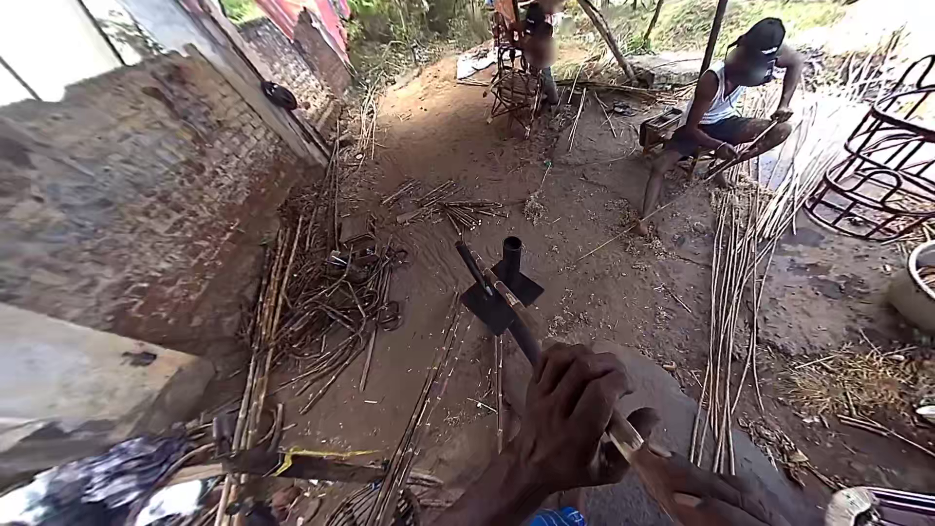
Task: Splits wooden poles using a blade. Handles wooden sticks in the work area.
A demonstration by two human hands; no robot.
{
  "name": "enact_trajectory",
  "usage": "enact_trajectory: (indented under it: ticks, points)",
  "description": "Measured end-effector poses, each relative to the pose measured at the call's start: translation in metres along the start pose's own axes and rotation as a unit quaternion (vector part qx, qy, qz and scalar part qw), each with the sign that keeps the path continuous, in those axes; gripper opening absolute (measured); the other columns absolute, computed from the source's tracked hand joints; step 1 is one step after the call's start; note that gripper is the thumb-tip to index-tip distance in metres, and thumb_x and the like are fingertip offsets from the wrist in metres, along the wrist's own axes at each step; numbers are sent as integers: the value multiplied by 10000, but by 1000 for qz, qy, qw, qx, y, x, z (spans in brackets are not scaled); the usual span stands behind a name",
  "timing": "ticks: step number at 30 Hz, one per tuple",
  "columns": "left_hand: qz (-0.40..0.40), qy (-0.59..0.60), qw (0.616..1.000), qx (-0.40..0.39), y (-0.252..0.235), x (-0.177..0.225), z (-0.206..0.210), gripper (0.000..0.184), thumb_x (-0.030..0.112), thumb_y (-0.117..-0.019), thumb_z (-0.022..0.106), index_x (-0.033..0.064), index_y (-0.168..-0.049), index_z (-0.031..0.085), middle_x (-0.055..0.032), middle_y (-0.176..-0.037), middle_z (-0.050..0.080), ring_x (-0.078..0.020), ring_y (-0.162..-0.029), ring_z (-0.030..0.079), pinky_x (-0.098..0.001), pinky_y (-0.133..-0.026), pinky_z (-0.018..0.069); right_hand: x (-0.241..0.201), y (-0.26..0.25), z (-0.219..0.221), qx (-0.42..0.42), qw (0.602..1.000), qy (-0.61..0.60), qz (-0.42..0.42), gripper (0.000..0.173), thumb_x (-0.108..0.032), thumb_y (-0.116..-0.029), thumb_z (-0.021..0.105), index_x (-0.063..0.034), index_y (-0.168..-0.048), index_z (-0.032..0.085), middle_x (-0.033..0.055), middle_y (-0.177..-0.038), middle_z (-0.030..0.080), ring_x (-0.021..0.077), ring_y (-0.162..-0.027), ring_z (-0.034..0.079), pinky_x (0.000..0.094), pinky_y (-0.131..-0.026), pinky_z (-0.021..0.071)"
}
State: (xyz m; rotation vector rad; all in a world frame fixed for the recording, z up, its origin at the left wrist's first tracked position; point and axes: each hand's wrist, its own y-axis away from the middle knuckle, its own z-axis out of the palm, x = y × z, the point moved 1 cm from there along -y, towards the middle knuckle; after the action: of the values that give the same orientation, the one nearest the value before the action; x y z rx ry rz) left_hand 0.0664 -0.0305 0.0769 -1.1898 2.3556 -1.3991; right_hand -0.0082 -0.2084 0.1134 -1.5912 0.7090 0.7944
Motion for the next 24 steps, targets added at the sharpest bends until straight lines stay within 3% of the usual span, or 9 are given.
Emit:
enact_trajectory:
  ticks: [2,4,7,11,15,17,19,21,24]
  points:
    - [11,19,1000,-17,-11,0,1,279,383,-938,698,136,-1054,641,-13,-1089,665,-171,-1102,610,-372,-1005,494,11,-11,-1,-4,1000,2,-5,310,-273,-1067,495,2,-1092,637,210,-1171,716,265,-1133,697,391,-950,587]
    - [16,45,998,-48,-23,-8,3,224,331,-887,724,122,-958,687,-13,-988,694,-173,-1037,638,-363,-958,522,23,-23,0,14,1000,-8,-4,304,-317,-1082,482,-68,-1094,657,136,-1159,736,239,-1085,720,378,-876,623]
    - [33,66,992,-103,-47,-26,6,194,294,-799,725,107,-833,687,-8,-819,652,-155,-821,628,-317,-714,536,36,-48,-4,41,999,-33,-9,307,-357,-1075,509,-108,-1083,688,56,-1068,753,213,-949,748,364,-778,653]
    - [74,94,981,-150,-94,-54,20,150,190,-798,735,73,-742,659,-26,-668,605,-147,-576,596,-340,-482,475,53,-99,-24,3,996,-85,-3,284,-311,-1065,517,-99,-1107,702,50,-1087,742,236,-953,741,396,-829,650]
    - [44,52,990,-124,-142,-86,71,195,242,-851,697,96,-722,679,-24,-587,600,-184,-509,598,-420,-439,447,116,-185,-62,-3,986,-158,53,266,-219,-1047,416,-118,-976,651,78,-985,762,239,-834,755,387,-723,651]
    - [-29,-56,981,-181,-175,-101,104,236,311,-924,640,119,-797,695,-38,-672,653,-224,-602,665,-449,-501,510,158,-240,-77,57,972,-186,134,327,-212,-1049,318,-118,-911,599,97,-886,768,232,-722,745,369,-619,626]
    - [-110,-143,953,-244,-186,-101,123,278,371,-959,574,139,-897,713,-50,-800,698,-255,-737,707,-472,-580,544,177,-264,-81,64,952,-194,228,368,-255,-1053,272,-124,-951,601,85,-903,759,192,-709,710,325,-602,577]
    - [-99,-155,958,-221,-186,-94,117,270,382,-944,599,147,-875,711,-48,-755,685,-255,-676,691,-470,-536,524,159,-255,-82,77,955,-180,221,325,-270,-1050,346,-133,-970,630,59,-929,752,162,-718,694,309,-622,572]
    - [27,-46,993,-107,-133,-82,78,229,279,-895,655,110,-743,680,-12,-610,607,-183,-530,618,-404,-441,468,78,-149,-76,87,991,-58,80,252,-354,-1066,502,-152,-1134,636,-41,-862,672,96,-637,642,263,-565,579]
